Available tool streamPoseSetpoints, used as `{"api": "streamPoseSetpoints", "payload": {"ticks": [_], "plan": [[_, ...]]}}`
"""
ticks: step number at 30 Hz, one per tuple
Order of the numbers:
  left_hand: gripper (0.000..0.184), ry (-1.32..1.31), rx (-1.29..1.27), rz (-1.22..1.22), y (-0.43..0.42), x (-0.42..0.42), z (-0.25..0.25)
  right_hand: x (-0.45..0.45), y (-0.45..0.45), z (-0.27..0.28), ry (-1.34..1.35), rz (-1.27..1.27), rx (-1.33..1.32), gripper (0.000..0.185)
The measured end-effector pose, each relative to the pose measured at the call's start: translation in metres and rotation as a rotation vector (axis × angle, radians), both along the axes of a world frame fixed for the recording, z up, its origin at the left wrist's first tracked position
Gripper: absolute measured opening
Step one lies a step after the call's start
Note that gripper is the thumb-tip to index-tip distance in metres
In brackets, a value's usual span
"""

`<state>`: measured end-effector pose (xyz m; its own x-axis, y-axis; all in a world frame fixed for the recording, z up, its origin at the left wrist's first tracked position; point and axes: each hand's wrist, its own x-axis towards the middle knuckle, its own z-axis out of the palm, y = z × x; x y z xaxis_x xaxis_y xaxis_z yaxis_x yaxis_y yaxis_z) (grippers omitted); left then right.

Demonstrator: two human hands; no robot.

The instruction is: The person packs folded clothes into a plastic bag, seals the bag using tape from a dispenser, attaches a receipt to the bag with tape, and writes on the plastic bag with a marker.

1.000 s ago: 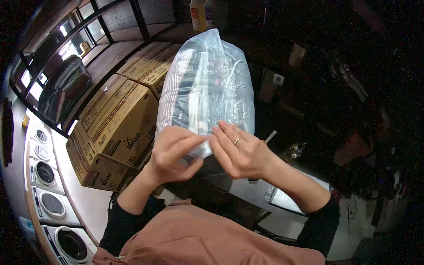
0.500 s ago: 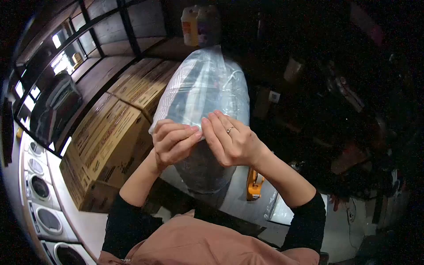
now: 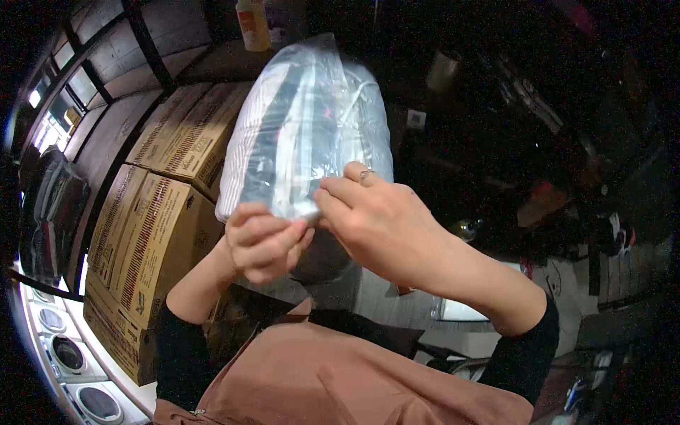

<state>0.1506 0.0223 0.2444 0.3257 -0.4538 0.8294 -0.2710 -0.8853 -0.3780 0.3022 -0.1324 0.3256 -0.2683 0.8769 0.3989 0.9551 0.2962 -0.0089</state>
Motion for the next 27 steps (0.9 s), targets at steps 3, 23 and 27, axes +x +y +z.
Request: {"api": "streamPoseSetpoints", "payload": {"ticks": [3,23,27], "plan": [[0.032,0.355,-0.415,-0.048,-0.013,-0.012,0.039,-0.011,-0.006,-0.010,-0.234,-0.016,0.076,0.037],[0.032,0.375,0.050,0.361,-0.035,-0.017,0.020,-0.031,-0.022,-0.115,-0.263,-0.264,0.605,0.031],[0.039,0.468,-0.026,0.381,-0.048,-0.028,0.014,-0.033,-0.016,-0.151,-0.263,-0.311,0.769,0.031]]}}
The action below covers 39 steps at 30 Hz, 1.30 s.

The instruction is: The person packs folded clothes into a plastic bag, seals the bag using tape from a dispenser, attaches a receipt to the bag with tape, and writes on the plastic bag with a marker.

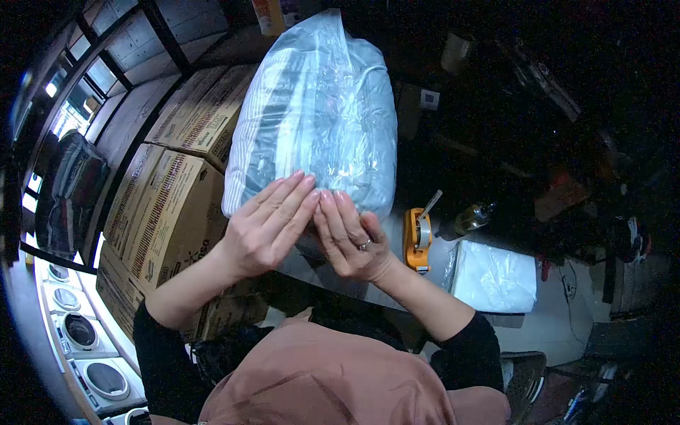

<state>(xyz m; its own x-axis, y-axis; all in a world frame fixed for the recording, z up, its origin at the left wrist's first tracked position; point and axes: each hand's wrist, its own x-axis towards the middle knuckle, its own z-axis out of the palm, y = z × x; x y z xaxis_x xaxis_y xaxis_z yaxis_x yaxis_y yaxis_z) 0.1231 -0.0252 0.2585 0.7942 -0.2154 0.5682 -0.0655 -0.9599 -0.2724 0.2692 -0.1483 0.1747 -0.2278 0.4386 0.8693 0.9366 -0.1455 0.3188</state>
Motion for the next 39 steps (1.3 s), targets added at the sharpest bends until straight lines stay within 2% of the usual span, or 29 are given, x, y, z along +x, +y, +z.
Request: {"api": "streamPoseSetpoints", "payload": {"ticks": [3,4,8,11,15,17,19,21,23,24,25,28,31,32,35,39], "plan": [[0.054,0.020,-0.189,0.133,-0.023,-0.008,-0.011,-0.001,-0.006,0.003,0.033,0.038,-0.054,0.032],[0.065,0.010,-0.110,0.153,-0.017,-0.010,-0.026,0.000,-0.007,0.007,-0.001,0.014,-0.078,0.034],[0.061,-0.111,0.037,0.242,-0.011,-0.006,-0.053,0.002,-0.015,0.024,0.012,0.065,-0.179,0.036],[0.058,-0.147,-0.022,0.231,-0.012,-0.005,-0.061,0.001,-0.022,0.032,0.067,0.122,-0.228,0.036],[0.059,-0.113,0.050,0.219,-0.012,-0.009,-0.066,0.026,-0.038,0.045,0.274,0.521,-0.120,0.028],[0.058,-0.164,0.068,0.238,-0.010,-0.005,-0.070,0.054,-0.048,0.033,0.541,0.275,0.185,0.026],[0.058,-0.187,0.072,0.235,-0.008,-0.004,-0.070,0.077,-0.056,0.009,1.117,-0.092,0.177,0.035],[0.057,-0.209,0.077,0.232,-0.007,-0.004,-0.073,0.120,-0.083,-0.086,1.339,-0.456,-0.164,0.045],[0.056,-0.234,0.070,0.236,-0.006,-0.002,-0.075,0.138,-0.121,-0.209,1.469,-0.572,-0.388,0.052],[0.055,-0.243,0.056,0.242,-0.007,-0.001,-0.076,0.127,-0.131,-0.237,1.589,-0.633,-0.431,0.047],[0.055,-0.248,0.043,0.249,-0.008,-0.001,-0.078,0.116,-0.133,-0.242,1.710,-0.696,-0.478,0.043],[0.051,-0.264,0.059,0.252,-0.007,0.001,-0.079,0.097,-0.132,-0.225,2.147,-0.349,-0.249,0.039],[0.048,-0.272,0.082,0.273,-0.007,0.003,-0.079,0.094,-0.135,-0.218,2.342,-0.063,0.005,0.033],[0.052,-0.260,0.166,0.272,-0.005,0.002,-0.078,0.093,-0.139,-0.212,2.377,-0.038,0.025,0.028],[0.052,-0.282,0.173,0.286,-0.006,0.004,-0.079,0.102,-0.143,-0.228,2.378,-0.052,-0.034,0.025],[0.055,-0.250,0.177,0.299,-0.006,0.003,-0.079,0.105,-0.130,-0.215,2.451,-0.179,-0.013,0.020]]}}
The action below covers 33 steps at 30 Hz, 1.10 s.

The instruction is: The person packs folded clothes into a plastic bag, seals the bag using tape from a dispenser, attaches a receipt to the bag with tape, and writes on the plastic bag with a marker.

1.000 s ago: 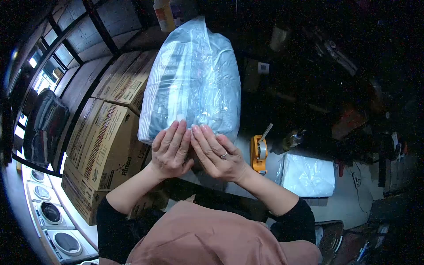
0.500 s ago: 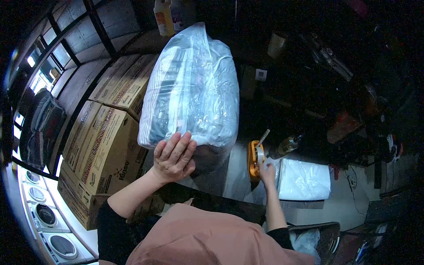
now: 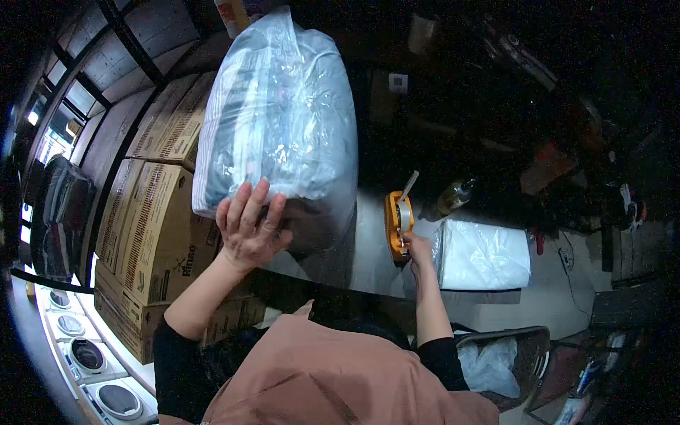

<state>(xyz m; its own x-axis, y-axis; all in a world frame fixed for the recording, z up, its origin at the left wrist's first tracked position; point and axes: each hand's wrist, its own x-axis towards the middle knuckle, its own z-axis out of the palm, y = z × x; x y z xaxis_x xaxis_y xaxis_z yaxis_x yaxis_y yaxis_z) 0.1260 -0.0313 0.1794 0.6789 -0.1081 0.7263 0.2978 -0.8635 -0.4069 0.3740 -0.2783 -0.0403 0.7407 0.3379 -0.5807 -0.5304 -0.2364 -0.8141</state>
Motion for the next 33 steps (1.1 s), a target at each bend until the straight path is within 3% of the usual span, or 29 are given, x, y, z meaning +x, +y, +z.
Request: {"api": "streamPoseSetpoints", "payload": {"ticks": [4,6,7,8,10,14,18,20,23,28,30,33], "plan": [[0.053,-0.071,0.012,-0.033,0.001,0.002,-0.002,-0.003,0.007,0.010,-0.229,0.004,-0.204,0.019],[0.053,-0.080,0.020,-0.040,-0.004,0.004,0.005,-0.026,0.004,0.075,-0.420,-0.041,-0.205,0.021],[0.053,-0.080,0.019,-0.046,-0.004,0.005,0.005,-0.021,-0.011,0.043,-0.307,-0.104,-0.041,0.023],[0.054,-0.081,0.020,-0.048,-0.003,0.005,0.005,-0.041,-0.015,0.084,-0.176,-0.143,0.047,0.025],[0.055,-0.096,-0.008,-0.050,-0.004,0.005,0.001,-0.056,-0.040,0.083,0.096,-0.097,0.078,0.031],[0.051,-0.133,-0.040,0.003,-0.012,0.009,-0.004,-0.070,-0.063,0.013,0.004,-0.039,0.147,0.031],[0.061,-0.105,-0.055,-0.104,-0.008,0.009,-0.004,-0.075,-0.058,-0.020,0.128,-0.189,0.318,0.030],[0.061,-0.104,-0.065,-0.127,-0.005,0.009,-0.008,-0.089,-0.053,-0.044,0.195,-0.232,0.240,0.030],[0.062,-0.131,-0.105,-0.187,-0.004,0.010,-0.013,-0.117,-0.026,0.034,0.131,-0.199,0.110,0.029],[0.060,-0.151,-0.103,-0.249,0.001,0.009,-0.012,-0.152,0.064,0.275,-0.393,-0.018,0.613,0.028],[0.059,-0.162,-0.115,-0.276,0.002,0.009,-0.011,-0.162,0.100,0.305,-0.534,0.015,0.552,0.029],[0.056,-0.151,-0.140,-0.311,0.004,0.006,-0.010,-0.170,0.140,0.306,-0.732,-0.112,0.321,0.031]]}}
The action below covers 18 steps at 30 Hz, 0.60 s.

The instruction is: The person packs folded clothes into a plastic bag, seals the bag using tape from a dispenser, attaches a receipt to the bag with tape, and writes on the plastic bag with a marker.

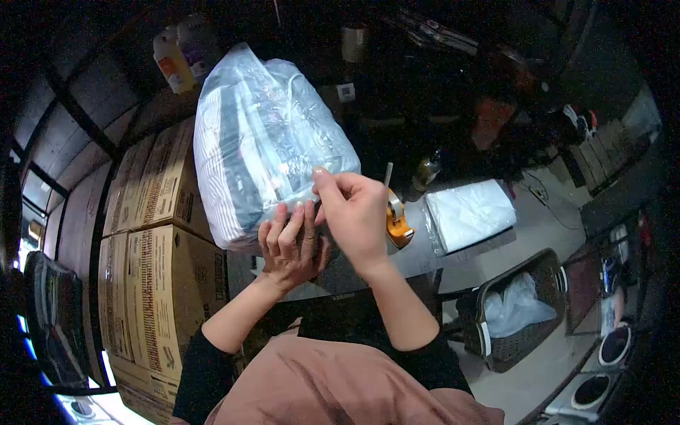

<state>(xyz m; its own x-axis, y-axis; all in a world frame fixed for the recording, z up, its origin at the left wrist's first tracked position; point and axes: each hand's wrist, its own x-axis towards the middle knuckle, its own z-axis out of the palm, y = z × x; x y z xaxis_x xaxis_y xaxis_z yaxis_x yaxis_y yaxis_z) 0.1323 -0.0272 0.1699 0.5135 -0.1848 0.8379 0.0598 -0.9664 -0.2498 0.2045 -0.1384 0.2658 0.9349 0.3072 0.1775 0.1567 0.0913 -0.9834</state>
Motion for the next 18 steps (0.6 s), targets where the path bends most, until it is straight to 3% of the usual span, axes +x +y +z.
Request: {"api": "streamPoseSetpoints", "payload": {"ticks": [2,8,11,14,15,17,18], "plan": [[0.056,-0.011,0.003,-0.003,0.005,0.001,0.001,-0.004,0.013,-0.024,-0.169,-0.225,-0.037,0.033],[0.057,0.013,-0.073,-0.003,0.004,-0.002,0.002,0.001,-0.007,-0.054,0.007,-0.213,-0.318,0.038],[0.055,0.026,-0.135,0.029,-0.004,-0.004,0.007,0.007,-0.010,-0.093,-0.007,-0.122,-0.037,0.038],[0.053,0.092,-0.262,0.055,-0.022,-0.006,0.043,0.037,-0.043,-0.146,0.078,0.061,-0.346,0.027],[0.053,0.137,-0.281,0.088,-0.027,-0.004,0.056,0.047,-0.059,-0.164,-0.066,-0.014,-0.336,0.029],[0.054,0.231,-0.339,0.185,-0.035,-0.001,0.073,0.078,-0.100,-0.191,-0.129,-0.209,-0.592,0.039],[0.050,0.208,-0.369,0.188,-0.039,0.004,0.077,0.104,-0.123,-0.236,-0.373,-0.402,-0.740,0.037]]}}
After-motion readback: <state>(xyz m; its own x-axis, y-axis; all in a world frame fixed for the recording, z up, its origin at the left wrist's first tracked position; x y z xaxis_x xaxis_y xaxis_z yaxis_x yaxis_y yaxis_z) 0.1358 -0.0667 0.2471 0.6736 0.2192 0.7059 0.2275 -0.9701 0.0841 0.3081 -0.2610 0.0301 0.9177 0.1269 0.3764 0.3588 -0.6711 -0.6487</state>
